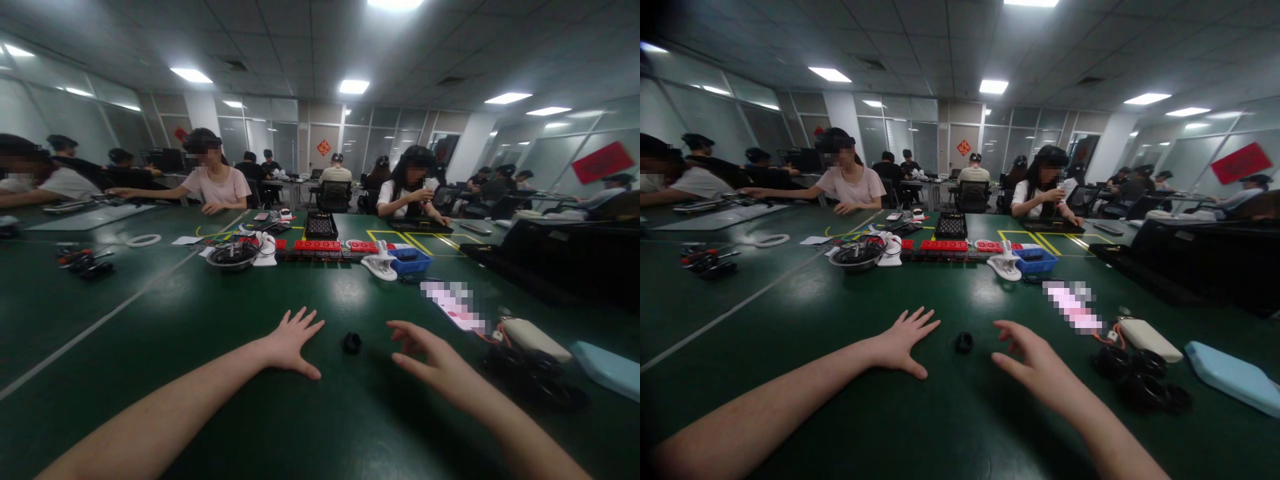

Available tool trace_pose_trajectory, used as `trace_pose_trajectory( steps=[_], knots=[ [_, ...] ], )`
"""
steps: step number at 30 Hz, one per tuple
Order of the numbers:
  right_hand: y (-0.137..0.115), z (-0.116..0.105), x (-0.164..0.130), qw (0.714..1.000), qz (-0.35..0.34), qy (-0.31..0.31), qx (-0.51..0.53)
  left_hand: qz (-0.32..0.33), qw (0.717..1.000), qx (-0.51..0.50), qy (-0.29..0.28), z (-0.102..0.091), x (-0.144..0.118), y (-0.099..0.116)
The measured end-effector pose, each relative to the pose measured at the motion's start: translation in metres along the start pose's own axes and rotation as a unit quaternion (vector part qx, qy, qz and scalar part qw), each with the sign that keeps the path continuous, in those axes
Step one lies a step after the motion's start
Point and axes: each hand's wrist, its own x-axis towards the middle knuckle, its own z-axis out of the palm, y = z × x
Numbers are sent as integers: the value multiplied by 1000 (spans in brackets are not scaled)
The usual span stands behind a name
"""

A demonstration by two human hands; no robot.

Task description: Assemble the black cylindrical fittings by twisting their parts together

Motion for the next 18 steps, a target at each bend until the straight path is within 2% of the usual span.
trace_pose_trajectory(
  steps=[3, 7, 9, 13, 18],
  knots=[
    [-21, 28, 34, 996, -24, -31, -83, -2, 1000, 6, 5, 1, 1, 0],
    [-25, 55, 58, 967, -7, -38, -250, -4, 1000, 15, 10, 1, 1, 0],
    [-25, 65, 62, 959, 2, -35, -280, -4, 1000, 15, 8, 0, 0, 1],
    [-27, 75, 47, 955, 3, -27, -295, -5, 1000, 8, 6, -2, -1, 4],
    [-21, 71, -8, 960, -4, -58, -276, -5, 1000, -3, -2, -3, -2, 3]
  ],
)
